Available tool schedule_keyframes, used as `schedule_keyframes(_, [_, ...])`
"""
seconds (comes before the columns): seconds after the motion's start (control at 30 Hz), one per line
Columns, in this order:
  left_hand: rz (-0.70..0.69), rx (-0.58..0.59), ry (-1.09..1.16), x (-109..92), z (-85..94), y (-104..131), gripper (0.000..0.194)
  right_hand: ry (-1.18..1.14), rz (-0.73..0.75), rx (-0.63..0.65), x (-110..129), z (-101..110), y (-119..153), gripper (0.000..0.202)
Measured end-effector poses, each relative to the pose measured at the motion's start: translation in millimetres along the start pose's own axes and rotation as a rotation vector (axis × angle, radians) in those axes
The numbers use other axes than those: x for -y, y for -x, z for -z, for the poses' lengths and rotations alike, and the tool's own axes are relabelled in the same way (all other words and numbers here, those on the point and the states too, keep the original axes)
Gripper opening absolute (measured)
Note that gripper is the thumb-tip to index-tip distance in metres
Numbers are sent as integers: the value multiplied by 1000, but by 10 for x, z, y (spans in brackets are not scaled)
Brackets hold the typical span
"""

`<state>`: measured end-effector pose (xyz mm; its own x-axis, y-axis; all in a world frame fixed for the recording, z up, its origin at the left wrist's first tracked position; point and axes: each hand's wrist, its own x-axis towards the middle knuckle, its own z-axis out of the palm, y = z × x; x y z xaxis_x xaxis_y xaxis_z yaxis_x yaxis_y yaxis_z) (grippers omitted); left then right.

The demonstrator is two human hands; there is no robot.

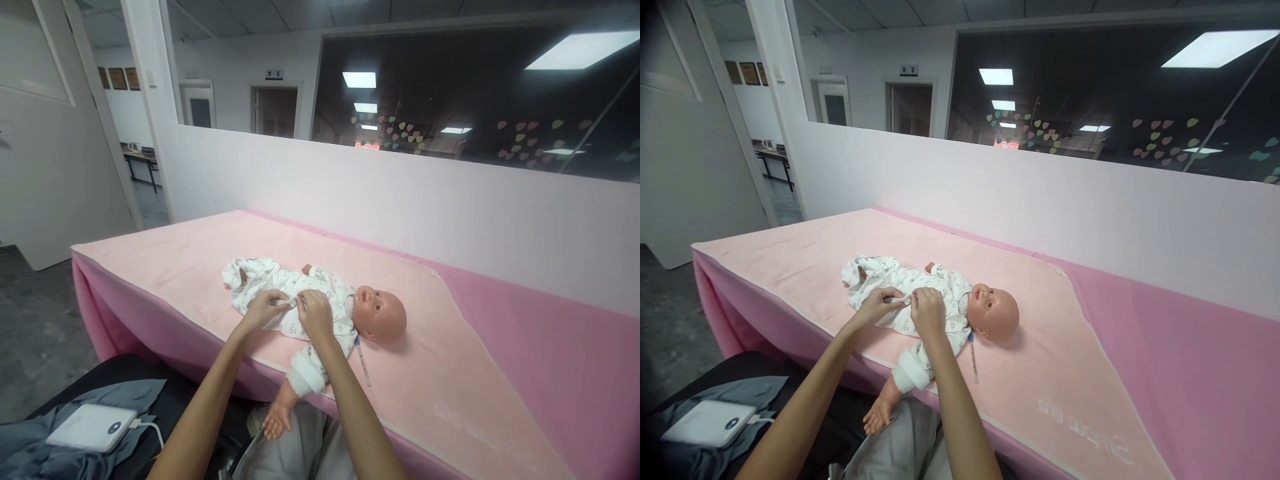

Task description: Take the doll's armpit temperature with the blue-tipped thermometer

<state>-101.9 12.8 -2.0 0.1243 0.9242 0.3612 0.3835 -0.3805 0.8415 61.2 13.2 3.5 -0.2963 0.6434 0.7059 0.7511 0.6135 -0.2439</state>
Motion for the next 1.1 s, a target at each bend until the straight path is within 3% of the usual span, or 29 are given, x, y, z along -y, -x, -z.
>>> schedule_keyframes(0.23, [-1, 61, -10, -55, 39, 22, 31, 10, -15, -11, 1, 6, -2, 13])
schedule_keyframes(0.7, [-46, -14, -106, -104, -83, 28, 33, 17, -3, -2, 6, 19, -1, 13])
schedule_keyframes(0.93, [-44, -19, 4, -35, -69, 45, 28, 31, -10, 4, 5, 19, 1, 14])
schedule_keyframes(1.1, [-44, -17, 35, -91, -62, 66, 23, 18, -10, 5, 6, 17, 1, 13])
